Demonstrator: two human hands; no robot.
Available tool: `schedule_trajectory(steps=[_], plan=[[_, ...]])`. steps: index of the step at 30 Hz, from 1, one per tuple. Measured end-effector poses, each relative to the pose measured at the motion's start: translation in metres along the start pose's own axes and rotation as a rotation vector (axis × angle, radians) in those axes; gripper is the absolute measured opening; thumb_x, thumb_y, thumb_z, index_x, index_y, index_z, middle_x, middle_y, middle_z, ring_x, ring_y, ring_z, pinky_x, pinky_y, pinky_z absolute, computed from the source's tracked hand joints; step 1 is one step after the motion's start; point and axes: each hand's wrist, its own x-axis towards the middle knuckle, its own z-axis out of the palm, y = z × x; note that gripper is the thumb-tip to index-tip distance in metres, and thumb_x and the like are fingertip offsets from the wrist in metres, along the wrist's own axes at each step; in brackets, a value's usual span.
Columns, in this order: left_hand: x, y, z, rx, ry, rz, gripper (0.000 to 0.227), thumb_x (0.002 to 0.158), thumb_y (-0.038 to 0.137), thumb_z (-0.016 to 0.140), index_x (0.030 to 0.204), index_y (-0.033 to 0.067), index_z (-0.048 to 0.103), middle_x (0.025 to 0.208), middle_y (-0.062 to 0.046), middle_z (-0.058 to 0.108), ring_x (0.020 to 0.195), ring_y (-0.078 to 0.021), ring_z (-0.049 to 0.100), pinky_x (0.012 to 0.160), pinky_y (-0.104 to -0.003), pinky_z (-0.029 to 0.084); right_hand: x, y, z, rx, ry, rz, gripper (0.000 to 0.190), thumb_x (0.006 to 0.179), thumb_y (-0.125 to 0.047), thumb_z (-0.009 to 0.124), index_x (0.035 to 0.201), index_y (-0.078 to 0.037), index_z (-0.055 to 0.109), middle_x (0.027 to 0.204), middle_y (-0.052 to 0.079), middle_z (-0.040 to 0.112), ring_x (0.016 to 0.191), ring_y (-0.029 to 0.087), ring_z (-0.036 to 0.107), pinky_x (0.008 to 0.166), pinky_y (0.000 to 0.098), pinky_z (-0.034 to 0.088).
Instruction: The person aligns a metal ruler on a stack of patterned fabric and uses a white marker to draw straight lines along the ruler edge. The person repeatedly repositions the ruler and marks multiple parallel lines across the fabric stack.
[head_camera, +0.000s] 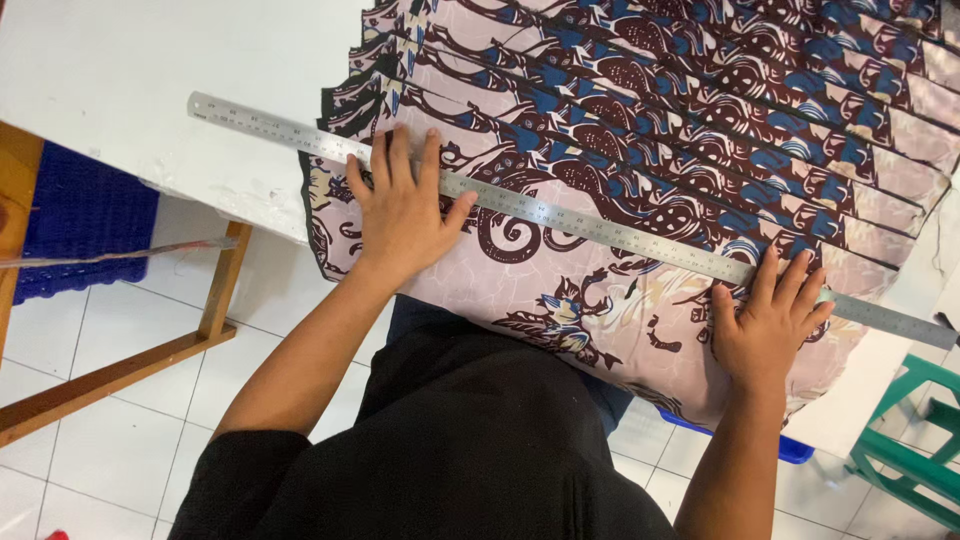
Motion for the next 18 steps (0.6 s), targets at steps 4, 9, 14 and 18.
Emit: schedule_trajectory(steps=[4, 9, 14, 18], plan=[[0.032, -0.025, -0.025, -0.002, 0.086, 0.221, 0.073, 0.102, 0.057, 0.047, 0.163, 0.0185, 0.034, 0.170, -0.015, 0.024, 0.157, -0.0388, 0.017, 0.122, -0.068, 0.008, 0.000, -0.002, -0.004, -0.007, -0.005, 0.010, 0.078, 0.104, -0.056, 0.052, 0.164, -0.008, 0.038, 0.171, 0.030, 0.024, 0.157, 0.053, 0.015, 0.120, 0.0747, 0.004], [0.039, -0.037, -0.026, 0.013, 0.106, 0.293, 0.076, 0.101, 0.060, 0.048, 0.162, 0.0167, 0.036, 0.169, -0.018, 0.026, 0.155, -0.0404, 0.018, 0.118, -0.070, 0.007, 0.000, -0.008, -0.010, 0.001, -0.021, 0.031, 0.077, 0.102, -0.053, 0.054, 0.163, -0.009, 0.038, 0.170, 0.028, 0.025, 0.157, 0.052, 0.015, 0.119, 0.0742, 0.005], [0.038, -0.036, -0.026, -0.005, 0.144, 0.306, 0.074, 0.101, 0.059, 0.048, 0.161, 0.0152, 0.040, 0.169, -0.022, 0.029, 0.155, -0.0429, 0.023, 0.119, -0.071, 0.008, 0.006, -0.015, -0.016, -0.003, -0.018, 0.046, 0.080, 0.099, -0.054, 0.057, 0.162, -0.009, 0.039, 0.169, 0.027, 0.026, 0.156, 0.051, 0.017, 0.120, 0.0734, 0.005], [0.036, -0.037, -0.025, -0.017, 0.156, 0.313, 0.073, 0.103, 0.057, 0.049, 0.161, 0.0140, 0.042, 0.168, -0.024, 0.032, 0.155, -0.0455, 0.026, 0.119, -0.072, 0.009, 0.008, -0.024, -0.024, -0.031, 0.003, 0.039, 0.077, 0.096, -0.051, 0.064, 0.157, -0.008, 0.045, 0.165, 0.028, 0.032, 0.153, 0.053, 0.019, 0.116, 0.0745, 0.009]])
